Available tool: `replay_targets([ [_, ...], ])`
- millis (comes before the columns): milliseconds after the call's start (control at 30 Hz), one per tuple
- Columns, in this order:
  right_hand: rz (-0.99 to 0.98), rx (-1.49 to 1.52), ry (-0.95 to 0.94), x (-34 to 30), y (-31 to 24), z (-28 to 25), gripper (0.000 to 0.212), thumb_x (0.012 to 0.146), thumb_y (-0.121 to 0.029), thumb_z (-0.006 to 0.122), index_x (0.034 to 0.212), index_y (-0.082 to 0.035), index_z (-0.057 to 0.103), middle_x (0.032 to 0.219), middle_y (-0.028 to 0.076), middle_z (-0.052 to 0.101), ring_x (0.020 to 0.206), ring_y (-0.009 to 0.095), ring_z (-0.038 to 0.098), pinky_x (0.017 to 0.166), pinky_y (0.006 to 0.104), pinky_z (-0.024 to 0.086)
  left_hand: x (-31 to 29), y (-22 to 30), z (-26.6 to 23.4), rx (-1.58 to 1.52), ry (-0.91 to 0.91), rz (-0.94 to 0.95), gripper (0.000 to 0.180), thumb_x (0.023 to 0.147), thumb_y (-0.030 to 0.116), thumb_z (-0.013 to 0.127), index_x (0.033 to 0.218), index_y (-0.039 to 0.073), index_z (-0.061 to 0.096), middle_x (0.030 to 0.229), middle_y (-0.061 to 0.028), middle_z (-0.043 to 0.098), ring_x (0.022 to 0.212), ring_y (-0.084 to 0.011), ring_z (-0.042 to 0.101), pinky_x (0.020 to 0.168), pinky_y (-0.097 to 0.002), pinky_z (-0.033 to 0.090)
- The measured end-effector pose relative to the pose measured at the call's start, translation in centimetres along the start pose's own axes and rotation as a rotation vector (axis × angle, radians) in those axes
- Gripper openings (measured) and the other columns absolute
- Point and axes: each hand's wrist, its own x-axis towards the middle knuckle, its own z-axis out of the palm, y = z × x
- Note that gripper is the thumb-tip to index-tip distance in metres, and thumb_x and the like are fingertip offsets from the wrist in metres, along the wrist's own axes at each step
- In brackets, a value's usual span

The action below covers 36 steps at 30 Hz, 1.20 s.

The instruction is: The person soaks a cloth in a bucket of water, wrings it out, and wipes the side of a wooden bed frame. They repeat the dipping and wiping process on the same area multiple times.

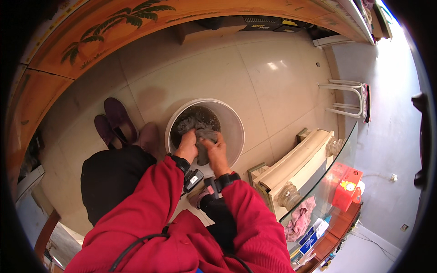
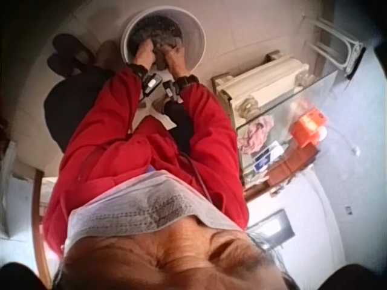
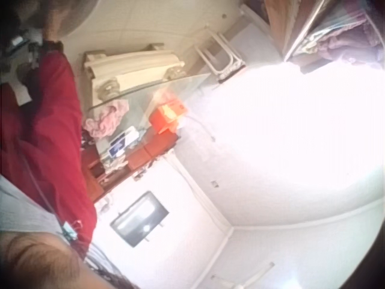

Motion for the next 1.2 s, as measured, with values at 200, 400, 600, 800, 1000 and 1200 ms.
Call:
replay_targets([
  [200, -0.371, -0.312, 0.259, 0.8, 1.4, 2.9, 0.025, 0.087, -0.022, 0.070, 0.094, -0.001, 0.060, 0.083, 0.015, 0.062, 0.081, 0.023, 0.057, 0.075, 0.0364, 0.046, -0.1, 0.1, -0.5, 0.051, -0.041, 0.177, 0.025, 0.090, 0.020, 0.052, 0.099, 0.001, 0.066, 0.092, -0.0106, 0.068, 0.076, -0.0235, 0.065, 0.071, -0.0346, 0.053],
  [400, -0.245, -0.629, 0.326, 7.7, 1.5, -2.4, 0.028, 0.084, -0.019, 0.072, 0.092, 0.004, 0.060, 0.071, 0.014, 0.063, 0.068, 0.020, 0.056, 0.065, 0.0374, 0.047, -1.9, -1.2, 2.8, 0.183, 0.364, 0.075, 0.037, 0.094, 0.028, 0.055, 0.123, 0.005, 0.056, 0.116, -0.0117, 0.063, 0.103, -0.0282, 0.061, 0.089, -0.0475, 0.050],
  [600, -0.265, -1.020, 0.243, 11.2, 6.3, -2.6, 0.027, 0.076, -0.015, 0.070, 0.098, 0.001, 0.067, 0.089, 0.020, 0.068, 0.082, 0.031, 0.066, 0.076, 0.0365, 0.051, -3.1, 1.9, 2.5, 0.207, 0.548, -0.070, 0.062, 0.088, 0.046, 0.062, 0.137, 0.013, 0.044, 0.139, -0.0144, 0.042, 0.127, -0.0385, 0.035, 0.100, -0.0633, 0.029],
  [800, -0.078, -0.684, -0.280, 7.3, 2.0, -2.0, 0.029, 0.075, -0.007, 0.065, 0.102, 0.001, 0.068, 0.098, 0.022, 0.068, 0.090, 0.033, 0.067, 0.079, 0.0357, 0.051, -4.1, 2.7, 3.2, 0.245, 0.477, -0.238, 0.059, 0.087, 0.062, 0.057, 0.121, 0.014, 0.059, 0.119, -0.0120, 0.062, 0.105, -0.0307, 0.062, 0.090, -0.0560, 0.047],
  [1000, -0.425, -0.975, -0.460, -0.7, -7.3, -1.6, 0.028, 0.073, -0.006, 0.067, 0.101, -0.005, 0.067, 0.093, 0.018, 0.062, 0.095, 0.037, 0.058, 0.083, 0.0408, 0.048, -3.5, 2.1, 2.7, -0.044, -0.048, -0.210, 0.049, 0.088, 0.057, 0.059, 0.110, 0.013, 0.062, 0.106, -0.0089, 0.065, 0.093, -0.0264, 0.064, 0.083, -0.0459, 0.052],
  [1200, -0.791, -1.011, 0.041, -3.6, -4.9, 0.8, 0.017, 0.076, -0.011, 0.072, 0.091, -0.005, 0.066, 0.099, 0.015, 0.058, 0.093, 0.036, 0.055, 0.078, 0.0418, 0.047, -3.0, 1.4, 2.3, -0.024, -0.314, -0.212, 0.028, 0.095, 0.036, 0.054, 0.101, 0.010, 0.065, 0.088, -0.0042, 0.068, 0.077, -0.0193, 0.066, 0.073, -0.0336, 0.055],
])
